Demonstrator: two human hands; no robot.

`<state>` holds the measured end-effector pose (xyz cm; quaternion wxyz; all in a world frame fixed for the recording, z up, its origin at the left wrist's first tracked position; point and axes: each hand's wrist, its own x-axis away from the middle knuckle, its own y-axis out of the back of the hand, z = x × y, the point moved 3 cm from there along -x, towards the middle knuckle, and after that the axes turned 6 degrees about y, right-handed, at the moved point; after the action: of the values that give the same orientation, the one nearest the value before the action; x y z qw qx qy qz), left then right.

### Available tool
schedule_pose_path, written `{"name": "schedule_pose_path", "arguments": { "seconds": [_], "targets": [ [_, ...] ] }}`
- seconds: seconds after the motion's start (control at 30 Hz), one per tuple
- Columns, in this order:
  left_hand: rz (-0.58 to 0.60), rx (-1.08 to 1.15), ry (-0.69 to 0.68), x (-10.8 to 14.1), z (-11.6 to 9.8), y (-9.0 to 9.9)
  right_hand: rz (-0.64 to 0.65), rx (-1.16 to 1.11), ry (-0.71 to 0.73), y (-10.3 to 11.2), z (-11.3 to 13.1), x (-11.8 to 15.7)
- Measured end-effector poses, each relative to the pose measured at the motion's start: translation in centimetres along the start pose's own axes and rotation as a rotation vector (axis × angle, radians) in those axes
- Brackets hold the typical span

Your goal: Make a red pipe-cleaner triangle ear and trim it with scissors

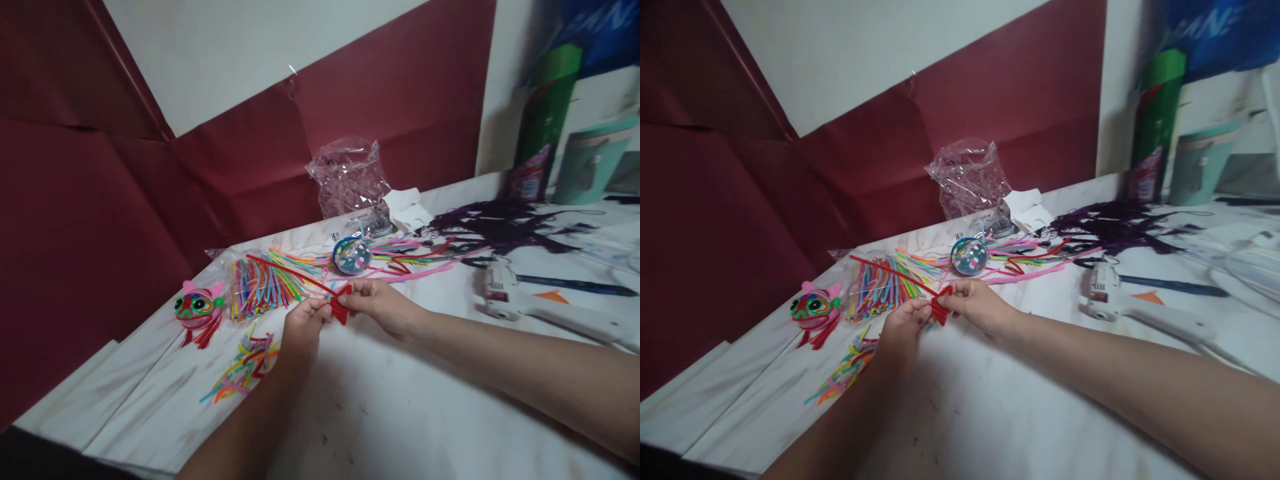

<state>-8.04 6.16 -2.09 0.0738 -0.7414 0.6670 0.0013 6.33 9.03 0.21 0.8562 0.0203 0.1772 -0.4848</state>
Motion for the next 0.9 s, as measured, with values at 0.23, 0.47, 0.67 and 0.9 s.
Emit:
{"name": "schedule_pose_path", "arguments": {
  "seconds": [0.23,0.47,0.67,0.9],
  "targets": [
    [-0.069,-0.05,-0.04,0.7,-1.6,-1.0,0.051,0.072,0.021,-0.4,-0.2,0.2],
    [-0.068,-0.033,-0.041,1.0,-2.0,-1.4,0.031,0.056,0.037,-0.9,0.0,0.5],
    [-0.061,-0.033,-0.043,1.1,-2.0,-1.4,0.029,-0.016,0.006,-1.0,-0.6,0.6],
    [-0.056,-0.048,-0.022,1.3,-2.2,-1.3,0.041,-0.045,0.009,-0.9,-0.7,0.6]
  ]
}}
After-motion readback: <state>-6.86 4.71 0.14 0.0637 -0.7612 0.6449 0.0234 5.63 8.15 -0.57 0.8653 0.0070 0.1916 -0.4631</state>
